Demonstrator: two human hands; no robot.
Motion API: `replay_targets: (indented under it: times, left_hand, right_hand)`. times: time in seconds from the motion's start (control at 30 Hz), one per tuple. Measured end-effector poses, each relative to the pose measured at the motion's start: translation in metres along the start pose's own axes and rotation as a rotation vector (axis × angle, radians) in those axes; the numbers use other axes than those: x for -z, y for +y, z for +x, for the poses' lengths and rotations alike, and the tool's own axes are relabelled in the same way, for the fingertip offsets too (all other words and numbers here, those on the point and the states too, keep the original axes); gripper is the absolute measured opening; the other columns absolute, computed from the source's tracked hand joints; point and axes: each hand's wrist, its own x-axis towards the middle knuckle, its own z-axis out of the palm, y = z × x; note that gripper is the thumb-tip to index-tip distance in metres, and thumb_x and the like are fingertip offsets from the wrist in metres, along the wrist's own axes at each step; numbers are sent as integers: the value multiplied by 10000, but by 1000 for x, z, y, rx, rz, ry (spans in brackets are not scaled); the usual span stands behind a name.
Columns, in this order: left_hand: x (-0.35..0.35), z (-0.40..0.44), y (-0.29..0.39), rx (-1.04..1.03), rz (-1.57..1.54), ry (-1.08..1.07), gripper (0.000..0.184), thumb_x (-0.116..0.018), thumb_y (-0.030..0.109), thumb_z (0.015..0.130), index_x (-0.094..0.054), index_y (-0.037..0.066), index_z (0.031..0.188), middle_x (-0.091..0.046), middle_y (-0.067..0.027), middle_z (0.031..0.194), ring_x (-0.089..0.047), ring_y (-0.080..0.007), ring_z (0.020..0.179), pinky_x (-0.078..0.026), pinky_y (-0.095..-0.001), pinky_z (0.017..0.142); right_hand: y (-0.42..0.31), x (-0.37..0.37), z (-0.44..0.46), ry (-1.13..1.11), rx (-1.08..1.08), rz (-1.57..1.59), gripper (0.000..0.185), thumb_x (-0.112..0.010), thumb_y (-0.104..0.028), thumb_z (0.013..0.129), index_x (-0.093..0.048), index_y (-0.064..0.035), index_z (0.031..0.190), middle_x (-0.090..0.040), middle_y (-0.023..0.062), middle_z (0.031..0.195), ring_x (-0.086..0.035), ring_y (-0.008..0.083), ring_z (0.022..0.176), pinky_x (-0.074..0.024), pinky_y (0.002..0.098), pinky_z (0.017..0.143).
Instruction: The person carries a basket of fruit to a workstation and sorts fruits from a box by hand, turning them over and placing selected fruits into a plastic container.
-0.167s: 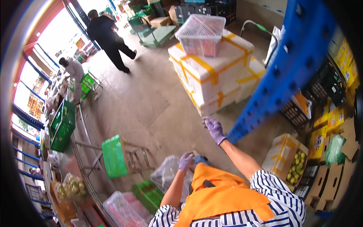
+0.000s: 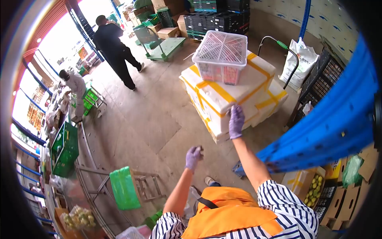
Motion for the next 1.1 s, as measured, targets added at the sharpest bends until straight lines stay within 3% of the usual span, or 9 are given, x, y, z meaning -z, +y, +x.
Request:
replay_targets:
  times: [0.13,0.33,0.4,0.43,0.5,0.7,0.83,0.97,1.1]
  left_hand:
    - [-1,130,194,-326,169,-28,274,-542,250,955,-642,47,1111,-681,-45,943,-598,-120,650,-515,-258,592]
    - [-70,300,374,-781,401,-159,216,-560,218,950,-665,74,1073,-690,-45,915,-610,-124,746,-519,-274,646]
    - [-96,333,417,-1092,713,-34,203,-591,276,911,-684,126,1013,-706,-103,932,-677,-280,796,-532,-346,704]
    - [-105,342,434,-1041,794,-53,209,-604,298,888,-684,163,1026,-689,-119,981,-659,-333,896,-520,-387,775]
    - [-128,391,479,-1146,959,-110,262,-595,359,883,-677,191,1068,-686,-112,1019,-634,-336,967,-504,-413,839]
    - [-222,544,493,-1219,1305,-286,526,-508,527,901,-608,111,1208,-607,-159,1226,-523,-341,1188,-422,-425,982]
    - [-306,633,521,-881,1676,-549,480,-490,437,920,-575,68,1216,-596,-192,1208,-536,-355,1151,-425,-433,977]
    - [-393,670,487,-979,1704,-758,478,-492,433,924,-572,63,1215,-597,-186,1193,-540,-347,1135,-429,-426,966]
    - [-442,658,436,-1020,1586,-836,475,-494,430,927,-570,59,1215,-599,-179,1178,-543,-340,1119,-433,-420,955]
  right_hand:
    - [-24,-51,98,260,-181,215,157,-506,-158,980,-624,-70,1036,-594,-1,736,-567,91,604,-516,244,608]
    - [20,-80,156,43,-688,270,335,-555,-388,954,-582,-94,1113,-693,88,908,-677,188,733,-582,347,655]
    - [28,-92,172,51,-665,267,361,-545,-424,955,-601,-91,1084,-696,87,901,-678,178,733,-580,333,654]
    - [35,-94,169,23,-680,272,370,-539,-434,957,-613,-86,1056,-698,85,896,-679,173,735,-578,325,654]
    - [27,-109,201,-1,-660,297,407,-519,-455,964,-644,-69,981,-707,79,879,-682,164,727,-576,309,656]
    - [18,-110,190,37,-555,190,347,-542,-370,976,-660,-44,946,-703,61,831,-664,100,670,-568,250,654]
    - [31,-129,188,110,-506,199,422,-580,-399,946,-585,-39,1165,-678,79,969,-669,139,778,-577,273,689]
    - [59,-148,199,395,-383,16,480,-565,-386,953,-522,-41,1284,-661,138,1101,-675,170,882,-588,286,743]
    - [71,-166,205,779,-45,-389,495,-562,-437,940,-552,17,1136,-638,156,892,-658,195,744,-559,317,649]
